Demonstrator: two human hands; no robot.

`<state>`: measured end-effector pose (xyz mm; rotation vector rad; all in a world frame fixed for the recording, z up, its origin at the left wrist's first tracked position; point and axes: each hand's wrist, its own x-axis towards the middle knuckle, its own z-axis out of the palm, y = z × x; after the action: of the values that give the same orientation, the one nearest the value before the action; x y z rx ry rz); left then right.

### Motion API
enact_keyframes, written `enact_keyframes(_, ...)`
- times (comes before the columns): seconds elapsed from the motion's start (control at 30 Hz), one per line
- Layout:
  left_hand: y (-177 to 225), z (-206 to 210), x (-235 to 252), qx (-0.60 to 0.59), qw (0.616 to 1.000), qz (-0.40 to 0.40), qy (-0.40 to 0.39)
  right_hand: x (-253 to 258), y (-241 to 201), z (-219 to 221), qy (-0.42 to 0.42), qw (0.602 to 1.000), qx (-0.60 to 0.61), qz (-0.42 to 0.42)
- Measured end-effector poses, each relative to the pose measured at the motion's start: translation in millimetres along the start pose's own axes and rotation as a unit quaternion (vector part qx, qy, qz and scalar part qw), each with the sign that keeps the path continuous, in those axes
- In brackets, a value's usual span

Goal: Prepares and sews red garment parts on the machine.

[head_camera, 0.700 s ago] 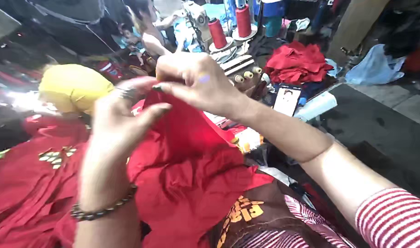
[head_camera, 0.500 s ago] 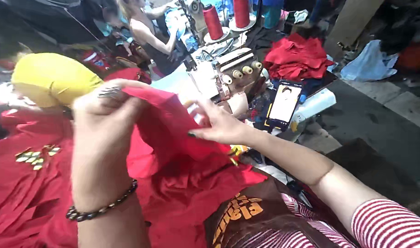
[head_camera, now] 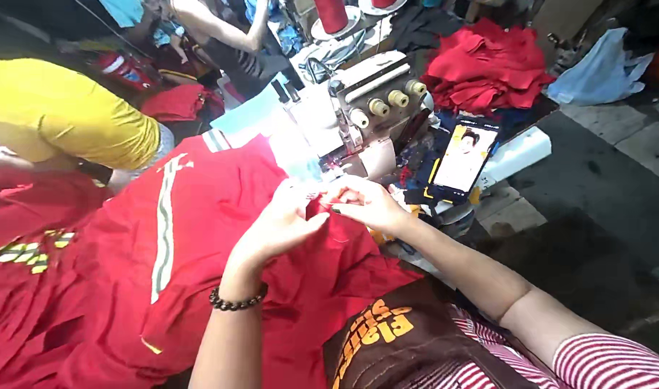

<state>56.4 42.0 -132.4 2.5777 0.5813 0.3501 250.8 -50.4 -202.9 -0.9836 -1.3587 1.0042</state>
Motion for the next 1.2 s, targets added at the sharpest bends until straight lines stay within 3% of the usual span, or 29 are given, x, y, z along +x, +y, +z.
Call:
enact_keyframes(0.23, -21.4, -19.0, 4.8, -0.135, 0.988, -0.060, 0.050, -47.9, 49.6, 1.4, -0.067, 0.987, -0.011, 0.143)
enact_keyframes(0.53, -63.6, 3.5, 11.7, -0.156, 0.975, -0.071, 0.139, -37.2, 50.1, -2.8, 0.056, 0.990, 0.001, 0.129)
enact_keyframes(0.83, -92.8, 5.9, 28.7, -0.160, 0.973, -0.096, 0.139, -28.9, 53.0, 1.1, 0.073, 0.988, -0.004, 0.137)
enact_keyframes(1.03, -97.6, 7.7, 27.6, -0.143, 0.975, -0.096, 0.139, -27.2, 56.0, 2.1, 0.078, 0.988, -0.011, 0.129)
enact_keyframes(1.2, -74.7, 16.7, 5.0, -0.128, 0.976, -0.073, 0.162, -27.6, 60.9, 1.9, 0.076, 0.989, -0.003, 0.129)
